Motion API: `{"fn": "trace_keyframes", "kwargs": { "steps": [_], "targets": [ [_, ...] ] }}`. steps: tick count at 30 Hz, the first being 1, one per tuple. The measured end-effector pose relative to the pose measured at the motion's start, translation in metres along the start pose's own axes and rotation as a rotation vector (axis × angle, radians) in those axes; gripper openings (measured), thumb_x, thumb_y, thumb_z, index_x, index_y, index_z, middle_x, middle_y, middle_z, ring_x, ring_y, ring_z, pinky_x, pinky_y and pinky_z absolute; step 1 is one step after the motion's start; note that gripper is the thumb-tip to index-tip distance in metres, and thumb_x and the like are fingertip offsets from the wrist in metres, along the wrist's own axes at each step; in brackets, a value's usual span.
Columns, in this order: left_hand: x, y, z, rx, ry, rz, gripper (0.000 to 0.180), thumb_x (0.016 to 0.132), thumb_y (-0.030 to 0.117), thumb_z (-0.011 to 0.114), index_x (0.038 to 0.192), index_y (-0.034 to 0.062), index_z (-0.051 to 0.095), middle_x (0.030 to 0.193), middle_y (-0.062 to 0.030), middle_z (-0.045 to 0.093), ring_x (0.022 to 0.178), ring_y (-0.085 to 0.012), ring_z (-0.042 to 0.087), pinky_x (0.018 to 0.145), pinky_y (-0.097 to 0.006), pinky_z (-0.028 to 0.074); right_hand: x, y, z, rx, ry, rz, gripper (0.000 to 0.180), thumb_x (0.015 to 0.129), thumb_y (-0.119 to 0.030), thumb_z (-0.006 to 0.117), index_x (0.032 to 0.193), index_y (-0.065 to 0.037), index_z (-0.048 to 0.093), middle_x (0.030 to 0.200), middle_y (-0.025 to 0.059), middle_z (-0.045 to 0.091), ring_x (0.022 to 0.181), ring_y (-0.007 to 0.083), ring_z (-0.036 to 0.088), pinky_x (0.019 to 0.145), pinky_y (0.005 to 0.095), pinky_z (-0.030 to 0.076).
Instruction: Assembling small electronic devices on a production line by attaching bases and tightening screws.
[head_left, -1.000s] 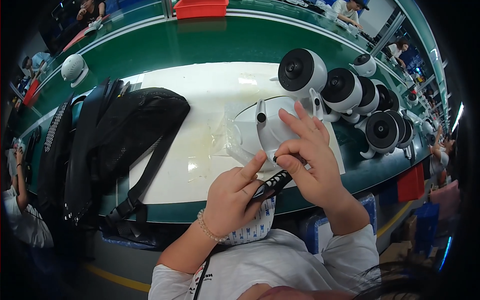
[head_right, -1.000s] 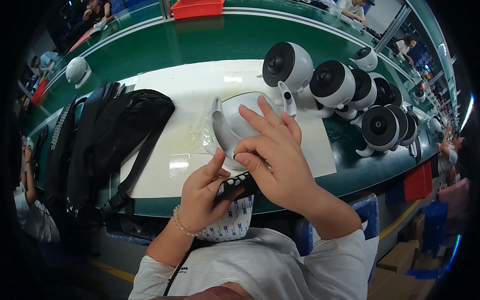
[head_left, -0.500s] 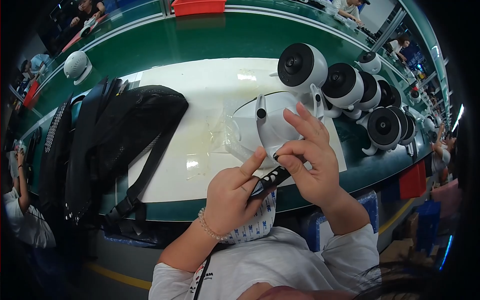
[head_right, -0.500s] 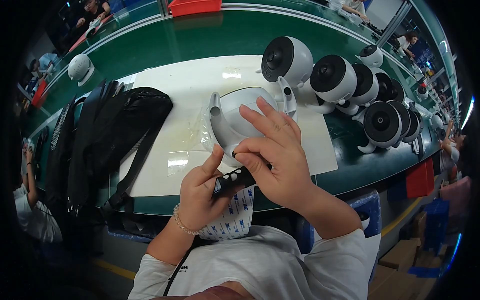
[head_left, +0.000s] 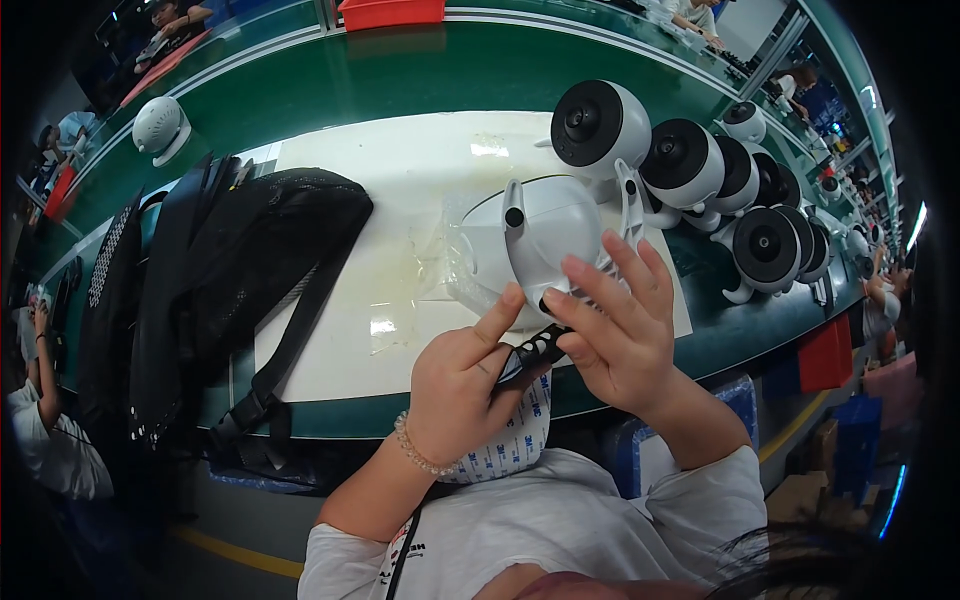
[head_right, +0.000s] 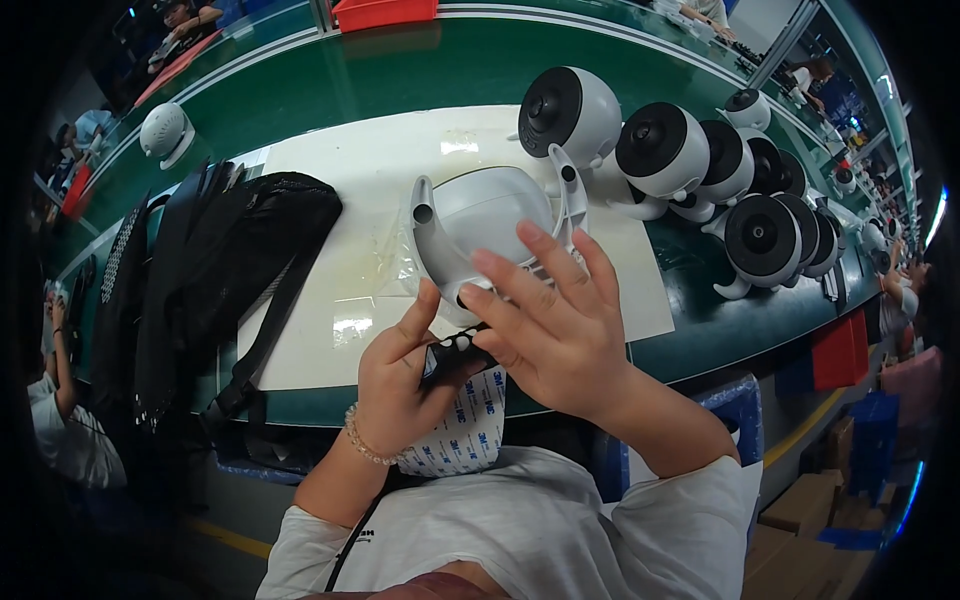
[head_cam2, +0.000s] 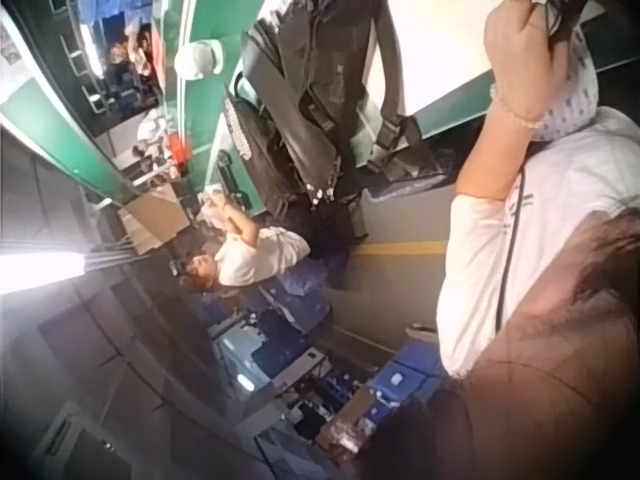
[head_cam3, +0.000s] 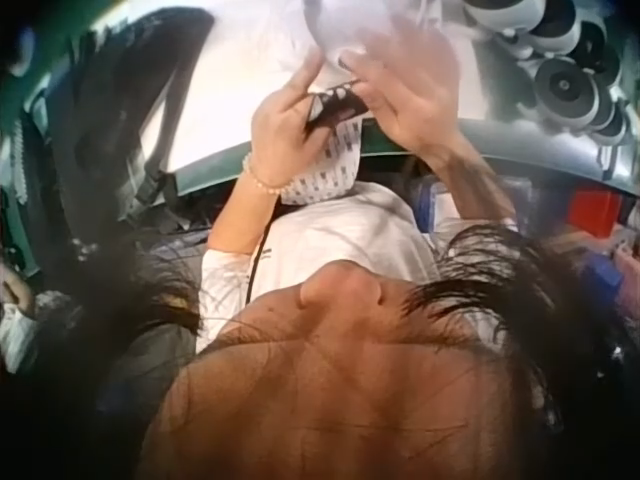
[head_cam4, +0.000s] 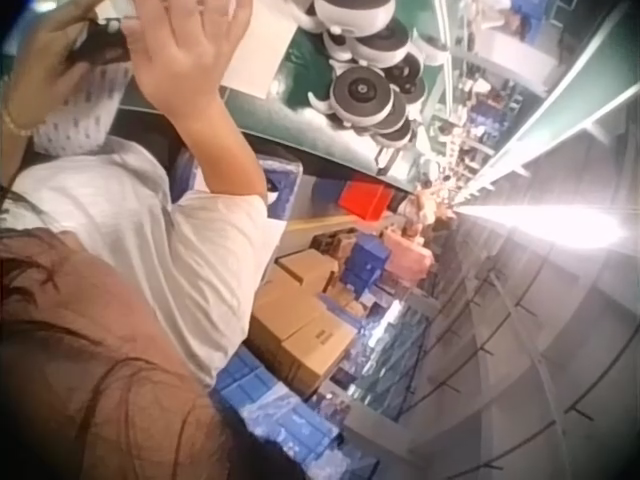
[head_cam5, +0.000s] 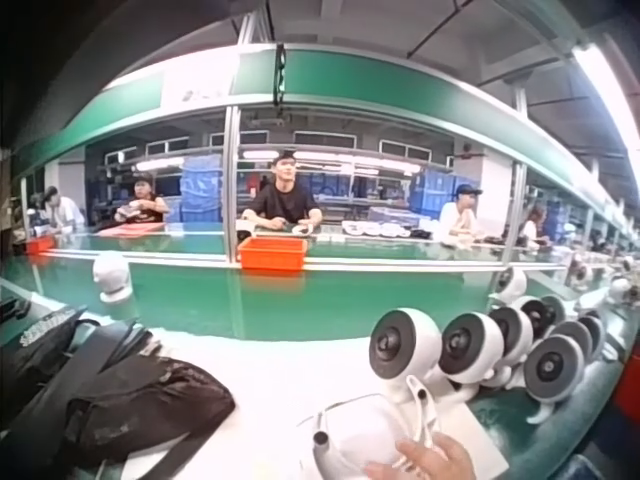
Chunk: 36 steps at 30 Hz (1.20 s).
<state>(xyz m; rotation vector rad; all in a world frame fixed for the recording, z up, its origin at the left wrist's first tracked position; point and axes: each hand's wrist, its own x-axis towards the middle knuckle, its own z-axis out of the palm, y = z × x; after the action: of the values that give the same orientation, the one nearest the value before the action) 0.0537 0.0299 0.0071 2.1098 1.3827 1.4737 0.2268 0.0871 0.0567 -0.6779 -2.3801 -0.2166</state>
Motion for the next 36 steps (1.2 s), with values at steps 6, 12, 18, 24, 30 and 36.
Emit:
{"fn": "trace_keyframes", "kwargs": {
  "steps": [6, 12, 18, 24, 30, 36],
  "targets": [
    [-0.002, -0.004, 0.0, -0.016, -0.008, 0.052, 0.02, 0.059, 0.006, 0.071, 0.066, -0.001, 0.054, 0.13, -0.0139, 0.047, 0.058, -0.025, 0.053, 0.055, -0.032, 0.044, -0.009, -0.014, 0.002, 0.336, 0.141, 0.065, 0.02, 0.076, -0.024, 0.065, 0.093, -0.014, 0.067, 0.119, 0.0048, 0.054, 0.119, 0.0276, 0.041, 0.1, 0.0415, 0.023],
    [-0.005, -0.006, 0.003, 0.004, -0.001, 0.062, 0.022, 0.052, 0.001, 0.069, 0.068, -0.0011, 0.054, 0.132, -0.0149, 0.044, 0.061, -0.0269, 0.053, 0.056, -0.033, 0.044, -0.012, -0.019, 0.013, 0.302, 0.167, 0.048, 0.013, 0.071, -0.017, 0.068, 0.083, -0.013, 0.065, 0.115, 0.0005, 0.055, 0.118, 0.0251, 0.042, 0.098, 0.04, 0.025],
    [-0.009, -0.005, 0.003, -0.099, -0.031, -0.033, 0.025, 0.057, 0.006, 0.074, 0.074, -0.0009, 0.057, 0.131, -0.0162, 0.045, 0.071, -0.0235, 0.06, 0.063, -0.031, 0.048, -0.021, -0.013, 0.013, 0.416, 0.241, 0.032, 0.014, 0.073, -0.016, 0.068, 0.079, -0.013, 0.056, 0.114, 0.0034, 0.054, 0.117, 0.0278, 0.042, 0.096, 0.0408, 0.027],
    [-0.005, -0.005, 0.001, -0.013, 0.043, 0.09, 0.032, 0.055, 0.011, 0.079, 0.077, 0.001, 0.058, 0.13, -0.0171, 0.046, 0.09, -0.0297, 0.056, 0.075, -0.034, 0.048, -0.023, -0.007, 0.014, 0.717, 0.33, 0.113, 0.025, 0.077, -0.011, 0.066, 0.096, -0.011, 0.05, 0.11, 0.0075, 0.058, 0.113, 0.03, 0.046, 0.093, 0.0408, 0.027],
    [-0.008, -0.004, -0.004, 0.135, 0.034, 0.193, 0.032, 0.054, 0.014, 0.079, 0.078, 0.0044, 0.061, 0.132, -0.0158, 0.044, 0.101, -0.0312, 0.049, 0.075, -0.034, 0.045, -0.018, -0.007, -0.001, 0.585, 0.087, 0.067, 0.038, 0.074, -0.001, 0.067, 0.106, -0.011, 0.048, 0.096, 0.001, 0.062, 0.094, 0.0219, 0.055, 0.085, 0.0378, 0.032],
    [-0.004, 0.001, -0.002, 0.114, 0.023, 0.152, 0.027, 0.055, 0.014, 0.078, 0.074, 0.0042, 0.061, 0.129, -0.0148, 0.047, 0.102, -0.0317, 0.049, 0.076, -0.034, 0.045, -0.026, -0.008, 0.005, 0.511, 0.312, -0.027, 0.052, 0.075, 0.002, 0.065, 0.116, -0.012, 0.036, 0.083, 0.0057, 0.062, 0.081, 0.0234, 0.056, 0.068, 0.0355, 0.039]
  ]
}}
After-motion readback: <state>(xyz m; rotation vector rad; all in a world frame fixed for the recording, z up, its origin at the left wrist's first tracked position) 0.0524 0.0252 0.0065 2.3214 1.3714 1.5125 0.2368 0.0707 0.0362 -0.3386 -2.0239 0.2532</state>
